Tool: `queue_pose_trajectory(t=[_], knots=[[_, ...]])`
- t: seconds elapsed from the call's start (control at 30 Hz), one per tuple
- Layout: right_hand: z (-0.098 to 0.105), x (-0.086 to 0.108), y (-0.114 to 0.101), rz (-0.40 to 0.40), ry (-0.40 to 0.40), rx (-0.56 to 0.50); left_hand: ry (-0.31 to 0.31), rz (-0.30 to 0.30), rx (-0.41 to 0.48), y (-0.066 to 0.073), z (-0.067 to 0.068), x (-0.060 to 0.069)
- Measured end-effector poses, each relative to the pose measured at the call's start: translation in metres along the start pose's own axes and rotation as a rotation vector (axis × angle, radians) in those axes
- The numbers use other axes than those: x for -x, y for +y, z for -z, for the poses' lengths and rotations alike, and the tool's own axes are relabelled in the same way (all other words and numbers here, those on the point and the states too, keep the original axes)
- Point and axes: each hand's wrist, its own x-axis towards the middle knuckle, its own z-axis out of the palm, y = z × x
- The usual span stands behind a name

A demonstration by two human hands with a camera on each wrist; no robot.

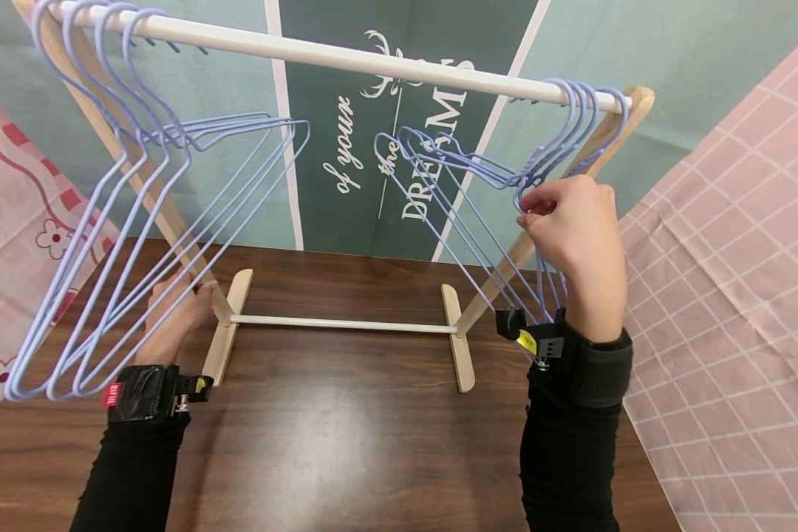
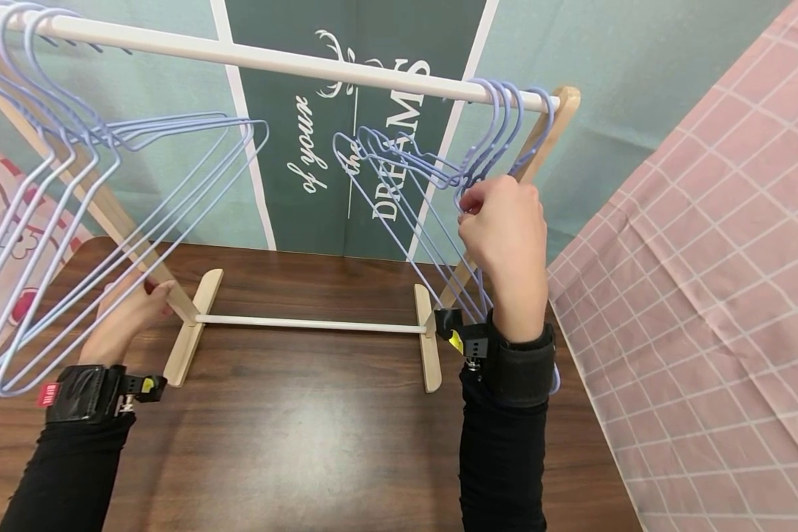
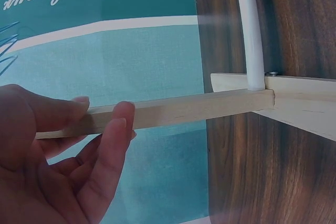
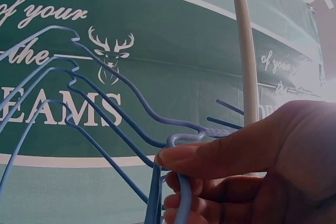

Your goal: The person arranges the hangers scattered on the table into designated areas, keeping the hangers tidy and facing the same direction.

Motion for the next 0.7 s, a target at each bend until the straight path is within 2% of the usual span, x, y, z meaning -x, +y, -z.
queue_pose_trajectory(t=[0.03, 0.07, 0.13, 0.2, 0.23, 0.3, 0.37, 0.5, 0.53, 0.6, 0.7], knots=[[0.0, 0.0, 0.0, 0.001, 0.001, 0.002, 0.0, 0.0, -0.001, -0.006, -0.003, -0.003], [0.0, 0.0, 0.001, 0.0, 0.001, 0.003, -0.006, 0.018, -0.003, -0.006, -0.003, -0.004], [-0.001, 0.001, 0.001, -0.003, 0.003, 0.006, -0.033, 0.03, -0.038, 0.0, 0.002, -0.001], [-0.001, 0.002, 0.001, -0.004, 0.007, 0.009, -0.089, 0.016, -0.057, 0.01, 0.011, 0.006], [-0.001, 0.002, 0.001, -0.001, 0.01, 0.011, -0.091, 0.028, -0.092, 0.009, 0.01, 0.005], [0.0, 0.003, 0.001, 0.0, 0.015, 0.013, -0.128, 0.035, -0.115, 0.019, 0.016, 0.011], [0.0, 0.004, 0.002, 0.0, 0.014, 0.011, -0.13, 0.037, -0.115, 0.017, 0.017, 0.012], [-0.001, 0.005, 0.003, -0.003, 0.012, 0.009, -0.1, 0.045, -0.127, 0.0, 0.007, 0.003], [-0.001, 0.006, 0.003, -0.005, 0.015, 0.008, -0.098, 0.04, -0.127, 0.0, 0.007, 0.003], [-0.001, 0.007, 0.003, -0.003, 0.029, 0.004, -0.098, 0.02, -0.137, 0.008, 0.011, 0.008], [-0.001, 0.009, 0.004, 0.008, 0.076, 0.001, -0.066, -0.017, -0.131, 0.032, 0.025, 0.022]])
